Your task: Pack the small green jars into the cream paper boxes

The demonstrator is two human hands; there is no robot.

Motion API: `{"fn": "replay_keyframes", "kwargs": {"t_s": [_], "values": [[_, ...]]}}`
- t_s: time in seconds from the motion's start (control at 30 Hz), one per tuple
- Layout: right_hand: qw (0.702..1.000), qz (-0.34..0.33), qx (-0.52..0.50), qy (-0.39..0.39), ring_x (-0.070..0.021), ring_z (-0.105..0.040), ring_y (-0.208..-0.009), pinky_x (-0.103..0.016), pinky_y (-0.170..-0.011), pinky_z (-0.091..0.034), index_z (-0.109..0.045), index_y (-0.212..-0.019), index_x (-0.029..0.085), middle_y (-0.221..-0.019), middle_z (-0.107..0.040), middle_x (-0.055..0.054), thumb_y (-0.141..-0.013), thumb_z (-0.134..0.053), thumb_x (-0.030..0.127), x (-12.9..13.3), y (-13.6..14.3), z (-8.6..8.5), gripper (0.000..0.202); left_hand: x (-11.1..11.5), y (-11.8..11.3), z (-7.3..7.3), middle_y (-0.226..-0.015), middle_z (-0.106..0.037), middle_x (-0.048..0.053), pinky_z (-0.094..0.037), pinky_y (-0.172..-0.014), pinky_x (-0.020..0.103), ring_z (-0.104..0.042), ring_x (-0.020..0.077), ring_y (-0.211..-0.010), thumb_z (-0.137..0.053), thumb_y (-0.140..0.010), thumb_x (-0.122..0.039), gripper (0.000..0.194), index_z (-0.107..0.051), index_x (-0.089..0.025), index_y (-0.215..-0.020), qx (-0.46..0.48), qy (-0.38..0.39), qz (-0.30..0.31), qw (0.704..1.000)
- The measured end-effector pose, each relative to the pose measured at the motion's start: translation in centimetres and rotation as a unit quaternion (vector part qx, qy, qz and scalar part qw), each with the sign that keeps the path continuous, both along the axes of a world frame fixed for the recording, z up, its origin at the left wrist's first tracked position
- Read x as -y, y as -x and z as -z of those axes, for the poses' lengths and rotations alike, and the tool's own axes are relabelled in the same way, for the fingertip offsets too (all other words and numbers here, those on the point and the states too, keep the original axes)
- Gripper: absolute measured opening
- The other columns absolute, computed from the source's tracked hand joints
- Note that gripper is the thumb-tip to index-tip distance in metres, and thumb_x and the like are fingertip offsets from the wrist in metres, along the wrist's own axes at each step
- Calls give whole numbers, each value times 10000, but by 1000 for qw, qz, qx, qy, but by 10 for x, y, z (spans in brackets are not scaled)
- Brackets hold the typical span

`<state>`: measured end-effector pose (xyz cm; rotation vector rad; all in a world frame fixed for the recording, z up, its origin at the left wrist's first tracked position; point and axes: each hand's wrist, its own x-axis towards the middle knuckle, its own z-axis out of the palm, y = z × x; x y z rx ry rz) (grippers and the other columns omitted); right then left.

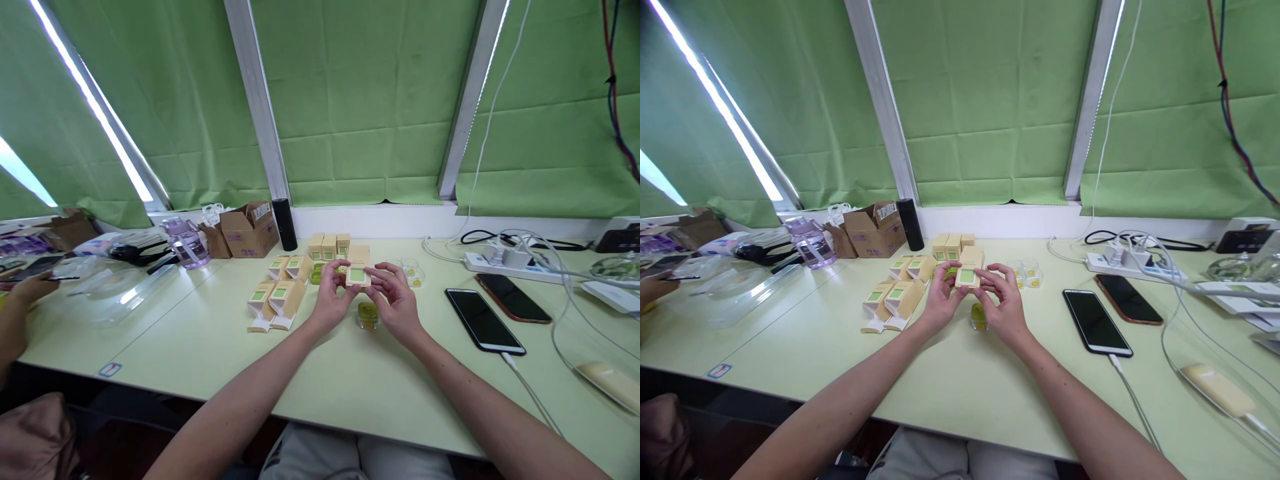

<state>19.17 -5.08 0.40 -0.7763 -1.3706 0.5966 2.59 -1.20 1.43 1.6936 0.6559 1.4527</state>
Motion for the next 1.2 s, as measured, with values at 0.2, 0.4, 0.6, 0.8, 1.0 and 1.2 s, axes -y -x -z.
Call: {"fn": "replay_keyframes", "kwargs": {"t_s": [0.2, 0.4, 0.6, 0.8, 1.0, 1.2], "values": [[1000, -1, -6, 2, -166, -721, -943, -480, -1016, -629, -746, -1230, 342, -1341, -473, -63, -951, -720, 451, 0, 1, -1, 301, 2, -1, -3, -1331, -500, 78, -525, -858, 314, -581, 140, -917, -786, -882, -468, 478, -546, -263, -1241, -4, 3, -19, 1000], [1000, 0, -9, 7, -164, -723, -931, -494, -1022, -627, -747, -1225, 355, -1337, -475, -59, -952, -719, 448, 0, 1, -1, 290, 1, -2, -2, -1354, -477, 85, -542, -849, 326, -590, 138, -909, -780, -882, -472, 471, -551, -261, -1236, -6, 6, -27, 1000], [1000, -10, -5, 12, -183, -726, -1013, -481, -1075, -598, -724, -1268, 350, -1379, -458, -66, -951, -718, 454, -3, 1, 2, 334, 3, 2, -2, -1389, -485, 95, -521, -990, 396, -629, 211, -1085, -774, -893, -455, 494, -541, -283, -1293, -29, -33, -24, 999], [1000, -6, 23, -2, -284, -606, -1347, -519, -1172, -505, -692, -1340, 376, -1575, -398, -84, -949, -716, 420, -5, -1, 4, 394, 7, 5, -5, -1477, -448, 125, -450, -1100, 490, -471, 328, -1389, -727, -930, -424, 488, -575, -309, -1379, -92, -103, -82, 987], [997, 8, 77, 5, -309, -241, -1621, -612, -1280, -298, -663, -1392, 352, -1616, -482, -78, -964, -675, 382, 1, -1, 2, 430, 8, 3, -7, -1471, -451, 124, -341, -1232, 547, -412, 327, -1459, -688, -954, -421, 519, -567, -305, -1445, -104, -134, -94, 981], [989, 22, 135, -50, -303, -309, -1597, -623, -1289, -270, -535, -1519, 384, -1698, -386, -31, -956, -640, 295, 10, 2, -6, 580, 1, 5, -2, -1444, -506, 136, -335, -1225, 545, -447, 324, -1419, -651, -979, -458, 486, -593, -269, -1423, -103, -116, -124, 980]]}}
